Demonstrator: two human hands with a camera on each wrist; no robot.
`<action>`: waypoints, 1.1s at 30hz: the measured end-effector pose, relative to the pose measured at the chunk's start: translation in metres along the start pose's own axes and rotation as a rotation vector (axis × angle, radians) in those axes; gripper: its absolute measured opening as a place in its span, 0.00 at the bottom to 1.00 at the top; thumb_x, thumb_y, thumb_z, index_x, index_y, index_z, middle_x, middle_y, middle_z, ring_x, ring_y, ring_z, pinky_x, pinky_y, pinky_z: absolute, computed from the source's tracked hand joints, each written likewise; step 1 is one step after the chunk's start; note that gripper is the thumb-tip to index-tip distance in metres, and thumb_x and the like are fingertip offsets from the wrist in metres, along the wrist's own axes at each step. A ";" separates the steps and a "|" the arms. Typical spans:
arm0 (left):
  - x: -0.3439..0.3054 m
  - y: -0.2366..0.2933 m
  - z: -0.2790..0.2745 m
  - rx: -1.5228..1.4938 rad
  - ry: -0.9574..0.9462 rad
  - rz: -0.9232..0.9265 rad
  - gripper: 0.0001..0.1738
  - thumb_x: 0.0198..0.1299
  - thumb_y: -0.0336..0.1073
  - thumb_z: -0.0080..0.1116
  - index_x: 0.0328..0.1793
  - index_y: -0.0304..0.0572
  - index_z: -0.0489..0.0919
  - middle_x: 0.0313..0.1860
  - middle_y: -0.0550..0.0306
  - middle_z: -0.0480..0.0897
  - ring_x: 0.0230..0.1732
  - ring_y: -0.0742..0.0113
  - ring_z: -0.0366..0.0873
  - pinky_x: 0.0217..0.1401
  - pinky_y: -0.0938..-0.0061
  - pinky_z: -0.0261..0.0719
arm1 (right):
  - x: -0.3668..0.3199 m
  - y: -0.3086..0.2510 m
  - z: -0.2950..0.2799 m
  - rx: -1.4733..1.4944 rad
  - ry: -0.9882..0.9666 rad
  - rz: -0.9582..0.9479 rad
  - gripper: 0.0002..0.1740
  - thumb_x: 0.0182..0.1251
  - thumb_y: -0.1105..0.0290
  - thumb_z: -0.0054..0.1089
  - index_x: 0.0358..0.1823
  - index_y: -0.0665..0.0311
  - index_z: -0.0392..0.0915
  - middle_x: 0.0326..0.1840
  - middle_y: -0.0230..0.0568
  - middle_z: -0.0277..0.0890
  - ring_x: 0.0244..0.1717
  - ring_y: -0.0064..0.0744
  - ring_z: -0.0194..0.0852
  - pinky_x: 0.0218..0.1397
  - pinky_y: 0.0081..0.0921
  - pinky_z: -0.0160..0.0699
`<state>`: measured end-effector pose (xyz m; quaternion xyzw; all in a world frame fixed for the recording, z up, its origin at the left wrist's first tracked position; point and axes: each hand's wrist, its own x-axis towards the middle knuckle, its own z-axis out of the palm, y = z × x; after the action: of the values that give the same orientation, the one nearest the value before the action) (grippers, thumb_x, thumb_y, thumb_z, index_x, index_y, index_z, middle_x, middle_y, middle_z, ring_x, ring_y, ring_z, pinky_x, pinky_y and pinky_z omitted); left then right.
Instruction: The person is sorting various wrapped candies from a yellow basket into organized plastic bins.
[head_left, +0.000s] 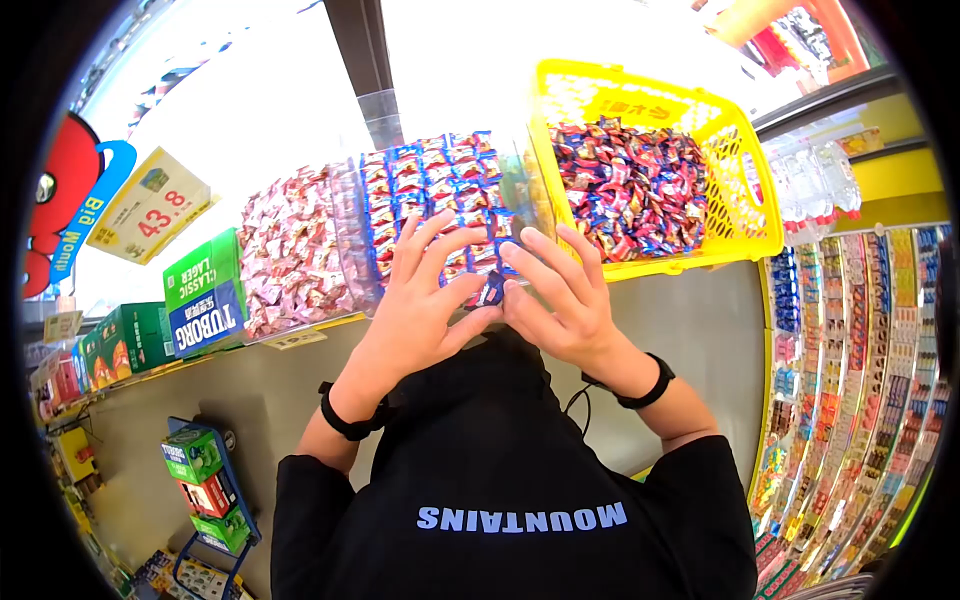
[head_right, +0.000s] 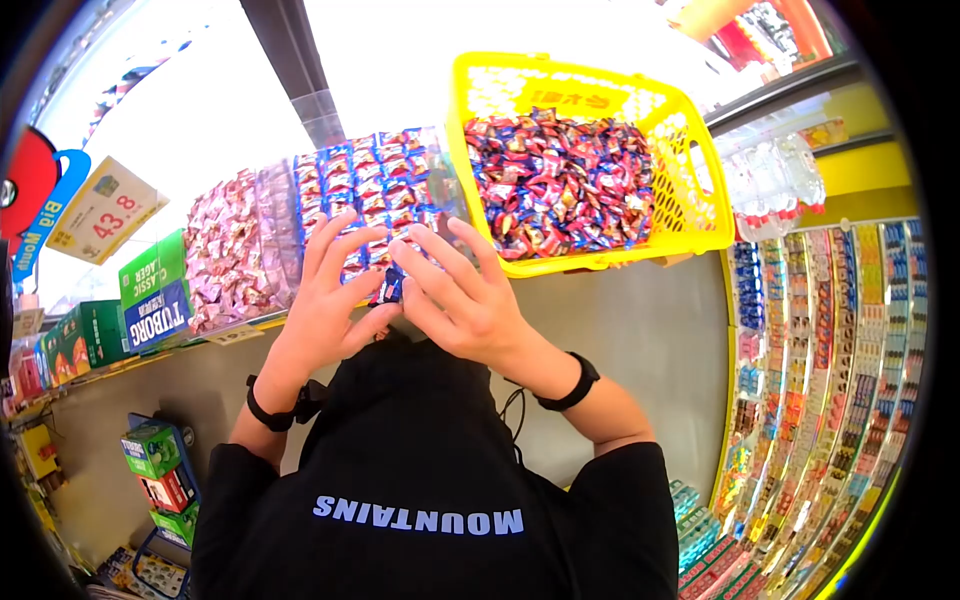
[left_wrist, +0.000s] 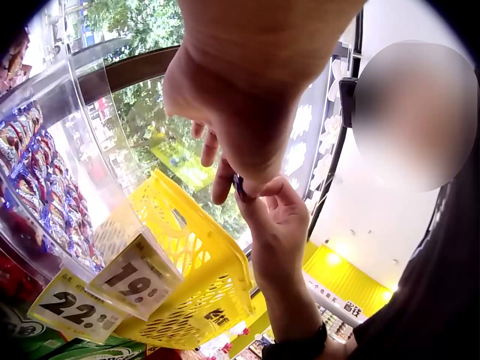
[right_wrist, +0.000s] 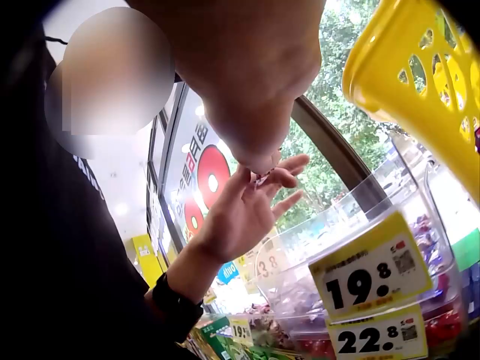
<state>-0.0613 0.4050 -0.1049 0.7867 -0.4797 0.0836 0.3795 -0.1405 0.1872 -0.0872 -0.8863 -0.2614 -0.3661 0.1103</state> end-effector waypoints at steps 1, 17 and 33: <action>-0.005 -0.001 -0.001 0.023 0.010 -0.017 0.19 0.56 0.41 0.81 0.48 0.41 0.86 0.77 0.46 0.78 0.86 0.32 0.61 0.89 0.30 0.54 | -0.001 -0.003 0.007 0.006 0.032 0.011 0.07 0.63 0.73 0.72 0.34 0.63 0.80 0.69 0.47 0.85 0.74 0.52 0.82 0.78 0.60 0.76; -0.055 -0.015 -0.021 0.494 0.101 -0.080 0.12 0.51 0.36 0.79 0.43 0.54 0.92 0.73 0.59 0.83 0.82 0.49 0.71 0.90 0.30 0.55 | 0.004 -0.018 0.056 0.257 -0.160 0.058 0.11 0.60 0.68 0.78 0.44 0.55 0.89 0.72 0.42 0.80 0.78 0.51 0.74 0.82 0.62 0.67; -0.058 -0.060 -0.023 0.682 0.161 -0.443 0.35 0.73 0.42 0.64 0.86 0.54 0.72 0.88 0.44 0.64 0.89 0.37 0.55 0.89 0.29 0.48 | 0.045 -0.004 0.141 0.304 -0.888 0.057 0.05 0.52 0.66 0.81 0.31 0.47 0.95 0.83 0.39 0.72 0.90 0.53 0.57 0.91 0.72 0.47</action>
<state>-0.0370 0.4757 -0.1482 0.9425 -0.2125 0.2152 0.1422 -0.0326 0.2625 -0.1549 -0.9378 -0.3096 0.0939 0.1263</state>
